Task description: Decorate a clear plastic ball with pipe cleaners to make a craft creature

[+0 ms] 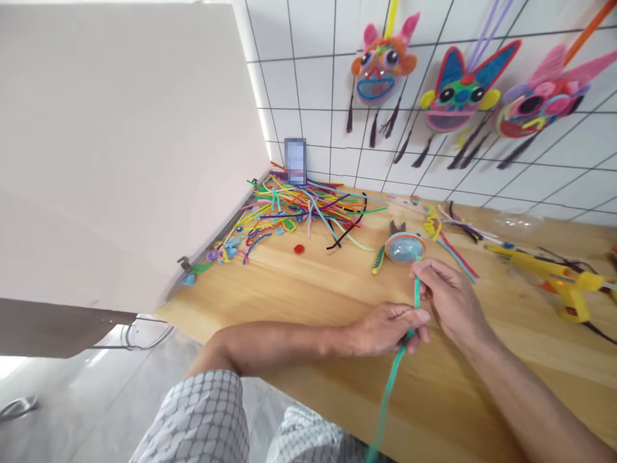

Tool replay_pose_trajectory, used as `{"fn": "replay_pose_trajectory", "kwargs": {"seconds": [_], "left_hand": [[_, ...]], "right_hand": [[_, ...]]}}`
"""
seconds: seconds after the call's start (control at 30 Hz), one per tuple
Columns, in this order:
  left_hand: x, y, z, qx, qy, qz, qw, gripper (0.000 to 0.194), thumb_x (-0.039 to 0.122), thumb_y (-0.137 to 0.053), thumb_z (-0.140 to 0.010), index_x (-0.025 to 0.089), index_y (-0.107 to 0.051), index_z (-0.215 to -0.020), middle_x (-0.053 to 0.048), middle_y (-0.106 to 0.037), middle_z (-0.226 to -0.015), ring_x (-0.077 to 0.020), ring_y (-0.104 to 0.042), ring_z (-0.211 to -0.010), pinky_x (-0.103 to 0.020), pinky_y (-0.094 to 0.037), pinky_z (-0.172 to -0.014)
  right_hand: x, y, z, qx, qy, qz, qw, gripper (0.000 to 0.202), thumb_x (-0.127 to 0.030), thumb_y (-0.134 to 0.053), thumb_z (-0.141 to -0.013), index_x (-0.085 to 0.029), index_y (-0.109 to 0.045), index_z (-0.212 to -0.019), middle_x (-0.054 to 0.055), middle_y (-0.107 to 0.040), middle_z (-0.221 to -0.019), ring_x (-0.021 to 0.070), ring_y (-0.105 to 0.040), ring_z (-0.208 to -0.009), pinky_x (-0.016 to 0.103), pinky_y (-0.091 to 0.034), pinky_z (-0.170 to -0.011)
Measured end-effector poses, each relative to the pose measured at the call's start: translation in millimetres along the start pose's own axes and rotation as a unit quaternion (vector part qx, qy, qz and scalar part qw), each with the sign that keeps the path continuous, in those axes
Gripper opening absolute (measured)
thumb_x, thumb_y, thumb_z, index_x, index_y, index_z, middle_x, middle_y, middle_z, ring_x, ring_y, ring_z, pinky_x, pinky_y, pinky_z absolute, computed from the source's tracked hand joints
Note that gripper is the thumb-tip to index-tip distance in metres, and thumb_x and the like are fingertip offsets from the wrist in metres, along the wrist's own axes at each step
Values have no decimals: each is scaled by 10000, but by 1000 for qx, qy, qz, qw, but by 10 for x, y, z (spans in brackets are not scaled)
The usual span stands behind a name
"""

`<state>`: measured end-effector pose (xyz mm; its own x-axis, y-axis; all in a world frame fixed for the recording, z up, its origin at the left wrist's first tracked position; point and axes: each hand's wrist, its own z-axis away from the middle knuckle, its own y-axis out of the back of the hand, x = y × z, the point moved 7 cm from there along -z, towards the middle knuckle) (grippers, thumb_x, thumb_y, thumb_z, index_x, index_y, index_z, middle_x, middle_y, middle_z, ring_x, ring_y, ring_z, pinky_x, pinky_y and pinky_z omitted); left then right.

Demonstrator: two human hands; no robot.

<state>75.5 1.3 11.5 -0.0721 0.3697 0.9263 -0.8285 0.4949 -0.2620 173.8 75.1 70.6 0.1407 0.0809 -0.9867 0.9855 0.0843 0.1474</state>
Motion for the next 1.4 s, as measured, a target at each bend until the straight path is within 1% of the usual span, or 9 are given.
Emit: {"fn": "replay_pose_trajectory", "kwargs": {"seconds": [0.2,0.37,0.6,0.8,1.0,1.13,1.23,1.3,1.4], "left_hand": [[44,-55,59,-17,27,-10,999,393,439,-526,-1072,181,-592,-782,70,-524,-544,-76,-395,-452,-248,-313,-508],[3,-48,50,-27,-25,12,999,358,450,-500,-1066,179,-618,-864,49,-585,-657,-71,-435,-467,-241,-347,-500],[56,135,0,14,-57,14,998,571,729,-550,-976,175,-632,-867,51,-565,-604,-76,-429,-462,-247,-354,-513],[-11,79,67,1,-56,9,998,689,857,-624,-837,170,-646,-894,34,-608,-681,-69,-442,-478,-237,-346,-486],[-128,-6,90,-8,-18,-71,997,626,780,-528,-933,173,-678,-934,35,-610,-607,-89,-431,-445,-240,-356,-483],[116,-7,137,-4,-59,-247,967,567,681,-545,-993,185,-639,-735,29,-556,-578,-108,-466,-516,-246,-346,-527],[603,289,192,101,-137,-351,921,582,650,-546,-1024,182,-621,-686,16,-572,-610,-121,-512,-595,-250,-349,-576],[1006,695,278,227,-180,-386,876,591,623,-490,-1060,177,-643,-706,4,-599,-638,-128,-522,-607,-257,-352,-590],[1546,1465,470,417,-185,-481,748,496,516,-500,-1086,176,-694,-782,-33,-690,-743,-168,-622,-731,-269,-404,-679]], "right_hand": [[-29,29,-27,11,7,0,1000,465,-649,-811,-806,-227,-678,-662,-27,-519,-540,128,-465,-500,263,-377,-472],[-34,32,-39,-8,1,1,1000,506,-717,-785,-815,-228,-693,-721,-21,-546,-577,126,-481,-512,265,-390,-476],[69,-163,25,-153,-51,30,987,549,-766,-727,-858,-220,-701,-808,-47,-472,-541,127,-450,-485,274,-352,-469],[-5,-127,-10,-97,-31,24,994,554,-752,-730,-850,-209,-701,-744,-37,-490,-545,121,-443,-524,279,-345,-530],[1,-108,-23,-94,-5,23,995,495,-675,-700,-900,-212,-702,-727,-36,-501,-538,122,-447,-527,282,-345,-546],[62,-12,-58,-69,-28,-12,997,490,-690,-759,-840,-215,-711,-732,-41,-479,-536,117,-428,-520,270,-328,-517],[73,67,-120,-37,-56,-54,996,520,-715,-818,-762,-217,-682,-695,-28,-507,-574,113,-427,-524,262,-318,-486],[29,49,-132,-49,-61,-62,995,540,-726,-831,-734,-216,-665,-669,-15,-535,-600,111,-435,-527,261,-315,-477],[-49,-29,-93,-85,-62,-54,993,539,-725,-818,-741,-214,-661,-671,2,-583,-643,116,-465,-543,262,-332,-483]]}}
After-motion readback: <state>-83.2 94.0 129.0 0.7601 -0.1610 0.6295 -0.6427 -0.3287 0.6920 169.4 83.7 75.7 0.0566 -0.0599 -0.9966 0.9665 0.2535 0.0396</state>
